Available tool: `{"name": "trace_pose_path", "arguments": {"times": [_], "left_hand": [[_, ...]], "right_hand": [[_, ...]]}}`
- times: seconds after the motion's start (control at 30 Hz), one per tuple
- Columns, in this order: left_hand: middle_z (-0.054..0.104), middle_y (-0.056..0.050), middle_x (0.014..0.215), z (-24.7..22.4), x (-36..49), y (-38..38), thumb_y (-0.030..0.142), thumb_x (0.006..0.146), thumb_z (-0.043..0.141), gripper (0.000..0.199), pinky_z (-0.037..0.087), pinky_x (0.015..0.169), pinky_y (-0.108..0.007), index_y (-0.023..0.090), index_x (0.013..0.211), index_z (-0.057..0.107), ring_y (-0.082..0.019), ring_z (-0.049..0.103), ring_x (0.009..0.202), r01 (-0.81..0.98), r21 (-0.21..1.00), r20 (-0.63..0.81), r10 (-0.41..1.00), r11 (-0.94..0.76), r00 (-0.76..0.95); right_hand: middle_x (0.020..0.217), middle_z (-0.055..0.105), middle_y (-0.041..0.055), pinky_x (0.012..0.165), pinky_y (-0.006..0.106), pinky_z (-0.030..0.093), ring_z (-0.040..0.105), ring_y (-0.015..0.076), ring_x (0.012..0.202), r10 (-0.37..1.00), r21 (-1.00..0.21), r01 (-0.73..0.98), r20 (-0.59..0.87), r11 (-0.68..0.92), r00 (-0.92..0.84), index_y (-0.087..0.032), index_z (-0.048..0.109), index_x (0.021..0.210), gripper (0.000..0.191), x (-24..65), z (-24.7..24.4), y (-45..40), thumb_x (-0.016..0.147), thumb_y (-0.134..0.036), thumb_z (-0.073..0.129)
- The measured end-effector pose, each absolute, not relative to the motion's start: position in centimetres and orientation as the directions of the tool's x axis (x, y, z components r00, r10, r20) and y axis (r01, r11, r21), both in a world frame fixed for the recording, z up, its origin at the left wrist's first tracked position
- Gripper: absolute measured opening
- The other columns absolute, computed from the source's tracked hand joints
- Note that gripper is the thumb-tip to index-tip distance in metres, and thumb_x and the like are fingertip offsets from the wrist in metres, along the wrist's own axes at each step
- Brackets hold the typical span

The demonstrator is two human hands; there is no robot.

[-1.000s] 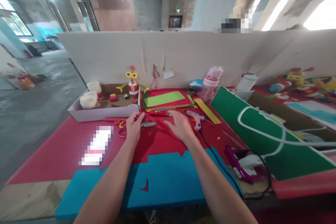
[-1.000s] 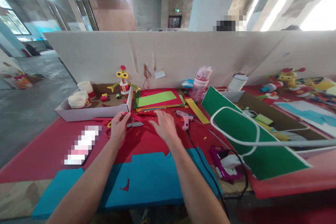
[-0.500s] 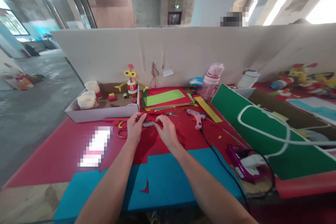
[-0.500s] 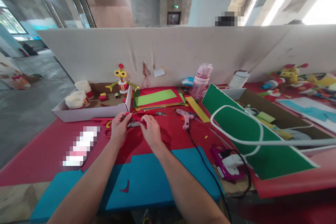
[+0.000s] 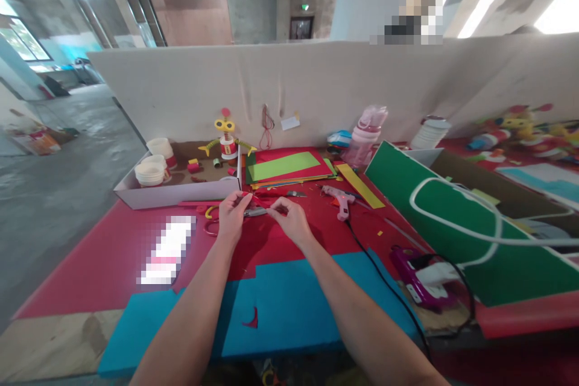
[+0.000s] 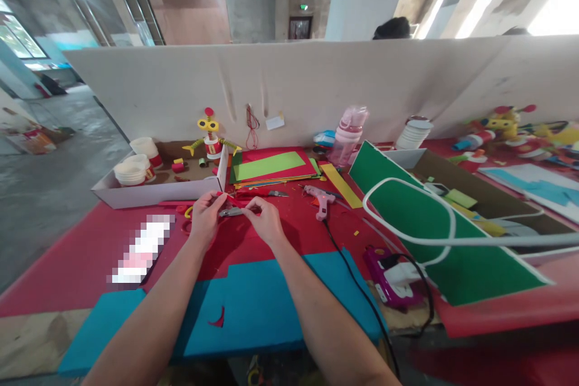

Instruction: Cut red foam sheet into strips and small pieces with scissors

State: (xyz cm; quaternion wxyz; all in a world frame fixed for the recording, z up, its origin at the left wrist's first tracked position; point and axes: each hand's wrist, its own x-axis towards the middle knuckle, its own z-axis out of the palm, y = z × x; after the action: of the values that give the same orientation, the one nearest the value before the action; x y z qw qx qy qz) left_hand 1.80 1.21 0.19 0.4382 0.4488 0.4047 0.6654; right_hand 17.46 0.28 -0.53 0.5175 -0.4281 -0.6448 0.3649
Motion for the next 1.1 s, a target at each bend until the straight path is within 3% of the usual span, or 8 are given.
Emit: {"name": "trace_pose_path", "arguments": {"times": [0.23, 0.43, 0.83, 1.0, 1.1], "left_hand": [[0.058, 0.002, 0.055, 0.6, 2.0, 1.0, 0.033, 0.075, 0.067, 0.019, 0.042, 0.056, -0.022, 0.017, 0.07, 0.059, -0.011, 0.053, 0.053, -0.117, 0.939, 0.284, 0.922, -0.323, -0.265], [0.058, 0.002, 0.058, 0.3, 2.8, 0.6, 0.034, 0.078, 0.064, 0.02, 0.043, 0.058, -0.023, 0.017, 0.069, 0.059, -0.011, 0.054, 0.057, -0.001, 0.942, 0.329, 0.926, -0.335, -0.187], [0.058, 0.002, 0.057, 0.1, 3.3, 0.5, 0.035, 0.076, 0.067, 0.02, 0.044, 0.059, -0.023, 0.017, 0.071, 0.06, -0.012, 0.055, 0.056, -0.075, 0.944, 0.299, 0.931, -0.32, -0.209], [0.058, 0.002, 0.056, 0.1, 3.3, 0.4, 0.034, 0.076, 0.068, 0.02, 0.042, 0.058, -0.023, 0.017, 0.067, 0.06, -0.011, 0.054, 0.055, -0.101, 0.941, 0.299, 0.932, -0.324, -0.206], [0.06, 0.001, 0.057, 0.1, 3.3, 0.4, 0.032, 0.075, 0.069, 0.019, 0.044, 0.061, -0.024, 0.017, 0.07, 0.061, -0.012, 0.056, 0.057, -0.176, 0.932, 0.284, 0.941, -0.316, -0.185]], "right_hand": [[0.066, 0.06, -0.0004, 0.066, 0.029, 0.045, 0.057, 0.0166, 0.065, 0.94, -0.913, 0.228, 0.319, 0.339, -0.12, -0.021, 0.054, 0.066, 0.017, 18.0, -0.9, 0.8, 0.073, -0.034, 0.063], [0.075, 0.06, -0.0005, 0.07, 0.027, 0.046, 0.057, 0.0158, 0.072, 0.922, -0.907, 0.172, 0.368, 0.384, -0.121, -0.021, 0.053, 0.075, 0.021, 17.4, -0.4, 0.4, 0.071, -0.037, 0.067], [0.065, 0.064, -0.0001, 0.062, 0.026, 0.044, 0.058, 0.0152, 0.062, 0.931, -0.894, 0.273, 0.365, 0.356, -0.019, -0.021, 0.057, 0.067, 0.017, 17.5, -0.5, 0.4, 0.078, -0.034, 0.062], [0.063, 0.064, 0.0002, 0.061, 0.027, 0.046, 0.06, 0.0156, 0.06, 0.946, -0.924, 0.211, 0.323, 0.32, -0.022, -0.021, 0.055, 0.067, 0.017, 17.5, -0.3, 0.4, 0.075, -0.033, 0.063], [0.062, 0.062, -0.0007, 0.061, 0.026, 0.047, 0.06, 0.0153, 0.061, 0.956, -0.953, 0.073, 0.294, 0.294, -0.018, -0.021, 0.053, 0.069, 0.016, 17.4, -0.2, 0.4, 0.073, -0.03, 0.065]]}}
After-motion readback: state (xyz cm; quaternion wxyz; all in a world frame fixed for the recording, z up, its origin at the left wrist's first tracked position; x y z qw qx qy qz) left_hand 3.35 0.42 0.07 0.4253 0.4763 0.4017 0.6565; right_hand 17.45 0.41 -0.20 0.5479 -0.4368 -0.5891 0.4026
